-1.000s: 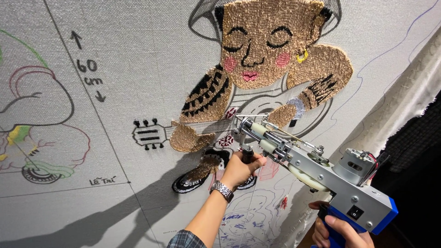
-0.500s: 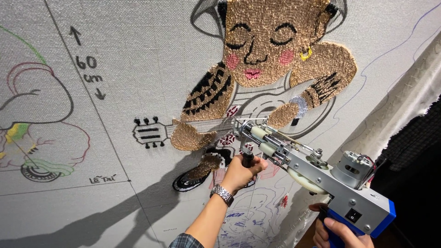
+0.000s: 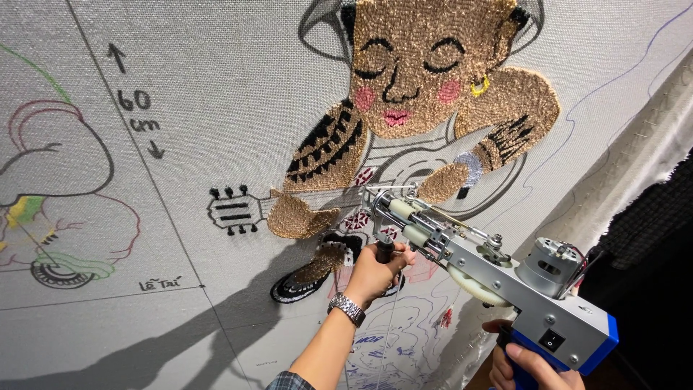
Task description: Using a tufting gun to create a decorative rug on a canvas.
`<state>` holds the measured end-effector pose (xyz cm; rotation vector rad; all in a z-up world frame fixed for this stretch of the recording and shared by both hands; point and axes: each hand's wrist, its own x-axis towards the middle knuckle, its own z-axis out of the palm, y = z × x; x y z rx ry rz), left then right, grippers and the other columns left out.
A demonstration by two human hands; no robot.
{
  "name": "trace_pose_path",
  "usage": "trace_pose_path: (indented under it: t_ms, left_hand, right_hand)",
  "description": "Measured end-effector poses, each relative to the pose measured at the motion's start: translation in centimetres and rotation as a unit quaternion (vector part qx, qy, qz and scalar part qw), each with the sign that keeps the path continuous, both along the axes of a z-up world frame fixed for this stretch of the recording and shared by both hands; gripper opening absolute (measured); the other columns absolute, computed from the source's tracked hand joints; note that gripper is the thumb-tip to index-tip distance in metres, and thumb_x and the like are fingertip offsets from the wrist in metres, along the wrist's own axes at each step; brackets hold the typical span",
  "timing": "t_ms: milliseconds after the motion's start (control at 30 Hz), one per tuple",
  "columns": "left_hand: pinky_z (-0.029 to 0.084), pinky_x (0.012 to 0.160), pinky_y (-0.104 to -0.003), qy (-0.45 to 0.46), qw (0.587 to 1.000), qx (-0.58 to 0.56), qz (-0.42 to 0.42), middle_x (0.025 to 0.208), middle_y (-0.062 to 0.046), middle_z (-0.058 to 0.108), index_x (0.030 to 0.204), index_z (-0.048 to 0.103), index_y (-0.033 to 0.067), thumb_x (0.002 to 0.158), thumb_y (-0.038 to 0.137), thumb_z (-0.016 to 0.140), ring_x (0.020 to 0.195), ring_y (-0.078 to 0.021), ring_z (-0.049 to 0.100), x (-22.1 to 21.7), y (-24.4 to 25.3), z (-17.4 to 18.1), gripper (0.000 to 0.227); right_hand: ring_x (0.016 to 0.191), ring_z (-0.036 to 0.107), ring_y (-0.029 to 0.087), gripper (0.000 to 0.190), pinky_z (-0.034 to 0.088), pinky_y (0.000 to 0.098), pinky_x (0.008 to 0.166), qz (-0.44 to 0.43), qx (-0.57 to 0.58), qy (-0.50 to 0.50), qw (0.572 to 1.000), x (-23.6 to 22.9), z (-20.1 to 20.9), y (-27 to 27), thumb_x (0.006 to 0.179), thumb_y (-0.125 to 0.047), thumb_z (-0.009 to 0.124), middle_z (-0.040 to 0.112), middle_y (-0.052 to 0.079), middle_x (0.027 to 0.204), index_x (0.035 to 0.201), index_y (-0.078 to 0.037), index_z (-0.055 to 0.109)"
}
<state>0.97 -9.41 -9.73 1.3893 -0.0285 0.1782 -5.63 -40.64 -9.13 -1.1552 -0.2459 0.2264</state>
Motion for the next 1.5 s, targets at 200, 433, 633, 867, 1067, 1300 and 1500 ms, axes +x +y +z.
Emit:
trace_pose_path:
  t_ms: [200,433,633,867,1067,1300,1500]
  left_hand:
    - [0.043,0.047,-0.02,-0.013,1.0,-0.006,0.009,0.084,-0.004,0.078,0.1,0.071,0.0002,0.087,0.018,0.08,0.056,-0.0022,0.058,-0.4,0.3,0.1,0.024]
    - [0.043,0.047,-0.02,-0.004,1.0,-0.016,0.001,0.082,-0.002,0.077,0.095,0.07,0.0018,0.088,0.019,0.08,0.056,-0.0019,0.057,-0.6,0.4,0.3,0.021]
    - [0.044,0.047,-0.02,0.016,1.0,-0.017,0.003,0.083,-0.002,0.078,0.097,0.069,0.0022,0.087,0.019,0.081,0.057,-0.0018,0.059,-0.6,0.5,0.8,0.023]
    - [0.044,0.047,-0.021,-0.011,1.0,0.002,-0.002,0.083,-0.003,0.076,0.1,0.072,-0.0017,0.088,0.02,0.082,0.054,-0.0031,0.056,-0.3,1.0,0.5,0.027]
    - [0.043,0.045,-0.022,0.017,1.0,0.006,0.005,0.085,-0.006,0.078,0.101,0.07,0.0008,0.086,0.015,0.078,0.05,-0.0054,0.056,0.3,1.6,1.2,0.023]
    - [0.045,0.045,-0.024,-0.011,1.0,-0.002,0.02,0.085,-0.009,0.078,0.098,0.071,-0.0048,0.087,0.014,0.078,0.049,-0.0069,0.058,2.5,2.9,-0.2,0.022]
    - [0.046,0.045,-0.024,-0.004,0.999,0.019,0.029,0.084,-0.008,0.079,0.104,0.074,-0.0042,0.086,0.016,0.08,0.049,-0.0071,0.059,2.9,4.2,0.9,0.028]
  right_hand:
    - [0.038,0.045,0.023,0.052,0.037,0.0378,0.039,-0.085,-0.067,0.068,0.992,-1.7,3.2,2.6,0.073,-0.001,0.059,0.044,0.015,0.048,0.116,0.027,0.055]
    - [0.041,0.048,0.023,0.051,0.04,0.0384,0.04,-0.07,-0.027,0.025,0.997,-0.9,1.0,1.8,0.078,0.001,0.063,0.047,0.016,0.053,0.12,0.026,0.051]
    - [0.042,0.049,0.023,0.053,0.041,0.039,0.039,-0.076,-0.033,0.015,0.996,-0.5,-0.1,1.4,0.077,0.001,0.062,0.048,0.017,0.055,0.123,0.025,0.052]
    - [0.04,0.046,0.023,0.048,0.04,0.0394,0.041,-0.098,-0.062,0.08,0.99,-1.5,3.1,3.5,0.073,0.002,0.059,0.045,0.015,0.052,0.115,0.026,0.056]
    - [0.042,0.048,0.024,0.043,0.041,0.0407,0.042,-0.106,-0.078,0.058,0.99,-2.4,4.2,5.1,0.075,0.005,0.06,0.047,0.016,0.054,0.113,0.024,0.06]
    - [0.043,0.052,0.025,0.037,0.046,0.0411,0.045,-0.088,-0.124,0.022,0.988,-1.8,2.3,6.4,0.079,0.004,0.063,0.053,0.019,0.055,0.113,0.018,0.063]
    - [0.049,0.058,0.026,0.032,0.052,0.0435,0.047,-0.053,-0.08,-0.069,0.993,-0.8,0.0,7.5,0.091,0.004,0.068,0.058,0.02,0.065,0.118,0.013,0.055]
